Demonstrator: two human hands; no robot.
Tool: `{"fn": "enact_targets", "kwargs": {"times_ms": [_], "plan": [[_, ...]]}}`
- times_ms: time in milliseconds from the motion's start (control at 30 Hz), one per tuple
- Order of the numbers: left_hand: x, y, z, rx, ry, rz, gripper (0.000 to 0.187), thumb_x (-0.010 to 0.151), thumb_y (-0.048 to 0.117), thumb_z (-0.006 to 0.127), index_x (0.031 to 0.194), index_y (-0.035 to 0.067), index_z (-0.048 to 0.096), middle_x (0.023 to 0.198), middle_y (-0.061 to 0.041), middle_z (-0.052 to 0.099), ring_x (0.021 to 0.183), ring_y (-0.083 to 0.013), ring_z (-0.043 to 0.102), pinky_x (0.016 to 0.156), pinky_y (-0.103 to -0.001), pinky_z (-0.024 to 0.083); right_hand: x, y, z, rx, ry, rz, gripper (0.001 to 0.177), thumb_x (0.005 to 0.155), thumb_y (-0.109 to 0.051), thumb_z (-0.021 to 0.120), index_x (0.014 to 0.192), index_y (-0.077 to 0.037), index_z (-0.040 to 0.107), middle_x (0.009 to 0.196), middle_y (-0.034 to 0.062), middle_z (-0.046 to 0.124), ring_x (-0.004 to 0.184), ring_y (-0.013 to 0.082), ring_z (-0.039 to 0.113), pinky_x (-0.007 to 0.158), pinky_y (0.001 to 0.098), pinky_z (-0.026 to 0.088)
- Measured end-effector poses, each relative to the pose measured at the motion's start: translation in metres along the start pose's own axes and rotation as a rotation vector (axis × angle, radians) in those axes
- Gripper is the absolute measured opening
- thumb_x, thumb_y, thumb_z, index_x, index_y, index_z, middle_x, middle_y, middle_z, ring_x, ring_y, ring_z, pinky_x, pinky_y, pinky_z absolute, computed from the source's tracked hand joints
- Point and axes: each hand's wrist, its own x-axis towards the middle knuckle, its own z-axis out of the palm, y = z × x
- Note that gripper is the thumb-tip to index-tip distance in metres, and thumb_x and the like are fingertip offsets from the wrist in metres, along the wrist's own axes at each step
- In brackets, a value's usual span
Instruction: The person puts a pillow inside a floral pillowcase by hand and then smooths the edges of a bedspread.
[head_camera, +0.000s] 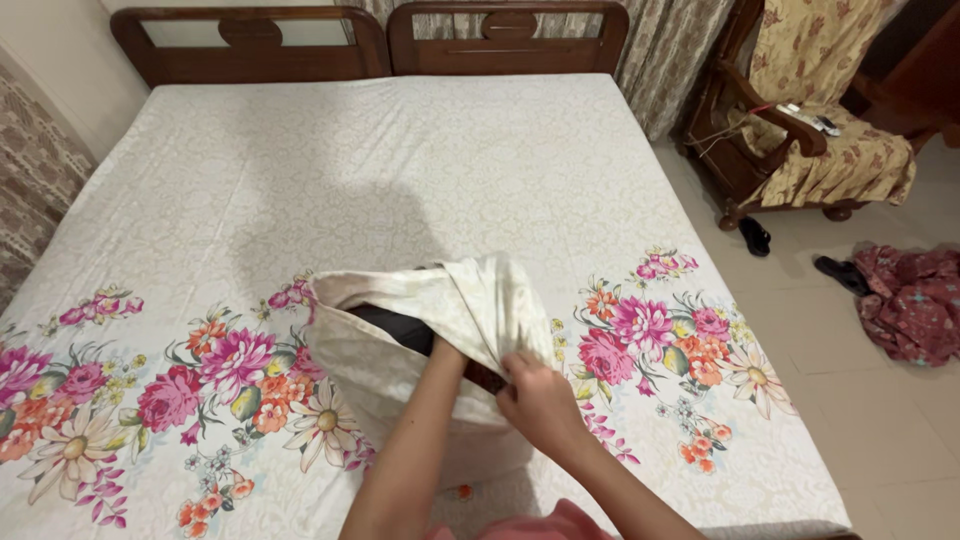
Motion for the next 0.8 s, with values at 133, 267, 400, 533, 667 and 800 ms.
{"fn": "enact_targets", "kwargs": {"times_ms": [133,267,400,533,667,800], "plan": [[-0.013,0.025,-0.037,-0.087,-0.027,0.141,0.061,0.097,0.05,0.051,0.144,0.011,0.053,0.148,-0.018,0.053,0.138,-0.0373,0.047,0.116,-0.051,0.031,0.003,0.018,-0.017,-0.17,-0.162,0.087,0.033,0.078,-0.012,0.071,0.11,-0.015,0.068,0.109,0.008,0.07,0.089,0.0326,0.071,0.074,0.0461,0.058],[-0.055,0.045,-0.101,-0.247,0.051,0.236,0.063,0.093,0.05,0.056,0.143,0.011,0.054,0.147,-0.019,0.053,0.136,-0.0392,0.047,0.114,-0.052,0.032,0.018,0.018,-0.034,-0.224,-0.175,0.121,0.043,0.071,-0.021,0.081,0.112,-0.017,0.069,0.11,0.0085,0.069,0.095,0.034,0.068,0.074,0.0479,0.056],[-0.091,0.054,-0.148,-0.349,0.175,0.128,0.046,0.092,0.042,0.063,0.127,0.012,0.067,0.128,-0.017,0.066,0.121,-0.0395,0.059,0.106,-0.055,0.041,0.015,-0.009,-0.026,-0.226,-0.038,0.009,0.044,0.07,-0.024,0.081,0.109,-0.011,0.064,0.105,0.0098,0.067,0.091,0.0312,0.068,0.071,0.0452,0.057],[-0.121,0.062,-0.159,-0.237,0.396,-0.054,0.024,0.091,0.03,0.067,0.106,0.014,0.077,0.101,-0.012,0.075,0.1,-0.0379,0.068,0.09,-0.057,0.047,0.02,-0.024,-0.006,-0.248,0.204,-0.422,0.046,0.063,-0.016,0.075,0.106,-0.01,0.064,0.102,0.0075,0.065,0.089,0.0291,0.068,0.074,0.0439,0.056],[-0.131,0.059,-0.154,-0.549,0.231,-0.295,0.028,0.087,0.034,0.069,0.103,0.011,0.075,0.104,-0.012,0.076,0.101,-0.0343,0.071,0.091,-0.049,0.053,0.025,-0.021,0.005,-0.074,0.178,-0.324,0.025,0.074,-0.002,0.074,0.095,-0.012,0.062,0.096,0.005,0.065,0.09,0.026,0.069,0.069,0.0383,0.056],[-0.144,0.04,-0.154,-1.851,0.321,-0.424,0.045,0.093,0.036,0.062,0.127,0.006,0.065,0.129,-0.013,0.067,0.122,-0.0297,0.062,0.102,-0.048,0.049,0.023,-0.003,0.009,0.061,0.306,-0.217,0.022,0.074,0.002,0.075,0.087,-0.007,0.059,0.094,0.0081,0.063,0.084,0.0279,0.066,0.07,0.0386,0.054]]}}
